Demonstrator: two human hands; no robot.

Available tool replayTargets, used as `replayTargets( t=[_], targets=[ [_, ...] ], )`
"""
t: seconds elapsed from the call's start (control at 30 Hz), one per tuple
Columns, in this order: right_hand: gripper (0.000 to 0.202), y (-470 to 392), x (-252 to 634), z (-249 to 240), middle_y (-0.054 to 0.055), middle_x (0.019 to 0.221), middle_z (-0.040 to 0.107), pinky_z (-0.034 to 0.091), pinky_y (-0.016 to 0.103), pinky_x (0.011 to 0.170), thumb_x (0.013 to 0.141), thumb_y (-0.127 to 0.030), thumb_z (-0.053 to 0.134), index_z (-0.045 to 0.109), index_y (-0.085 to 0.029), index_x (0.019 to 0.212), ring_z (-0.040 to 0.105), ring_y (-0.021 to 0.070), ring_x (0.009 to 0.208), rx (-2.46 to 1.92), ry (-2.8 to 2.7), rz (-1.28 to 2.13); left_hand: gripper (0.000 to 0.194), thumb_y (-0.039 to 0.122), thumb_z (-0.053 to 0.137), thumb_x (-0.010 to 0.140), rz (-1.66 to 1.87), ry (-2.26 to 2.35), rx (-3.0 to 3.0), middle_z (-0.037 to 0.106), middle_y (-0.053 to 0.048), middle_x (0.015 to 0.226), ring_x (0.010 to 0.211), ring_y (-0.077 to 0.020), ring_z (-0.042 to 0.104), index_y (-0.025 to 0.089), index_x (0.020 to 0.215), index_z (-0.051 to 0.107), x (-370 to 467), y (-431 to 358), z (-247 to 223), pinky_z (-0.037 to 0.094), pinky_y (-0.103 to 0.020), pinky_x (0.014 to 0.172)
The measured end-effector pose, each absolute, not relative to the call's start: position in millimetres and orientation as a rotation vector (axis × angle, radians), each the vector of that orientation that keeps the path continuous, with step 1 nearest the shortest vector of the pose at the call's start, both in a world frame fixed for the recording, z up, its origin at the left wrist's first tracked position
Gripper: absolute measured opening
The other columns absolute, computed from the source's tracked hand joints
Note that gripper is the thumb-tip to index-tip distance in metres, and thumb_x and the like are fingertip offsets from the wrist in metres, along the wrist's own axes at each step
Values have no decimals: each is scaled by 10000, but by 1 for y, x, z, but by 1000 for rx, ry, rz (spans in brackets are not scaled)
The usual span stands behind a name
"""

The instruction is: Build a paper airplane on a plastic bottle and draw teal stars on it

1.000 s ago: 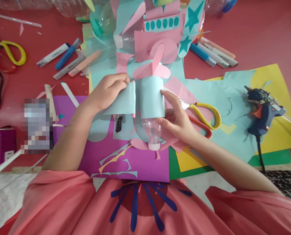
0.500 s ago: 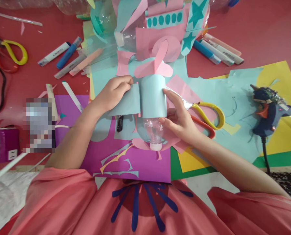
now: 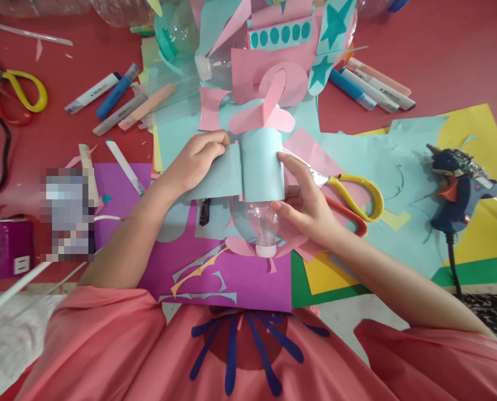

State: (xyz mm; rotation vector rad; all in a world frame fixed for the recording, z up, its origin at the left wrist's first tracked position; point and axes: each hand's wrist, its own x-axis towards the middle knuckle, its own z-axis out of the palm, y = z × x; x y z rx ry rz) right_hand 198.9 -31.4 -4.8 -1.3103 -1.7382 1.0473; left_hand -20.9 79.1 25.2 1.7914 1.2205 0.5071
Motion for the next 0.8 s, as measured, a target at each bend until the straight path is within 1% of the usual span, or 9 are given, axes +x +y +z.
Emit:
replayTargets(
  t=[0.13,0.33,0.47,0.57,0.8],
  targets=[
    [730,-31,199,-5,103,1525,354,607,446,830,867,-616,544,308,-320,1491,413,358,1374,-1313,-1747,1030,187,203,412,788,515,1189,1799,306,29,619,566,-101,361,197,606,367,-21,79,25,397,-261,667],
    [730,-31,198,-4,107,1515,359,629,426,769,867,-611,548,312,-315,1490,443,357,1352,-1313,-1741,1032,189,213,415,791,493,1194,1828,304,31,618,576,-107,394,201,609,365,-21,79,24,421,-278,693],
    [721,-32,198,-4,100,1516,356,635,421,751,872,-602,547,306,-322,1491,441,350,1355,-1308,-1740,1032,190,214,407,804,486,1214,1860,325,29,625,619,-120,466,200,618,372,-21,78,24,443,-290,725],
    [716,-32,198,-4,97,1523,348,632,432,777,874,-593,549,308,-319,1490,403,353,1386,-1305,-1741,1033,189,211,401,812,476,1215,1881,333,28,632,652,-128,497,201,626,366,-20,78,24,452,-296,747],
    [739,-31,198,-4,106,1532,342,616,436,826,868,-600,551,304,-301,1497,403,350,1386,-1326,-1748,1045,190,207,387,830,444,1227,1883,343,26,640,664,-135,495,204,642,364,-20,78,24,432,-287,712]
  ],
)
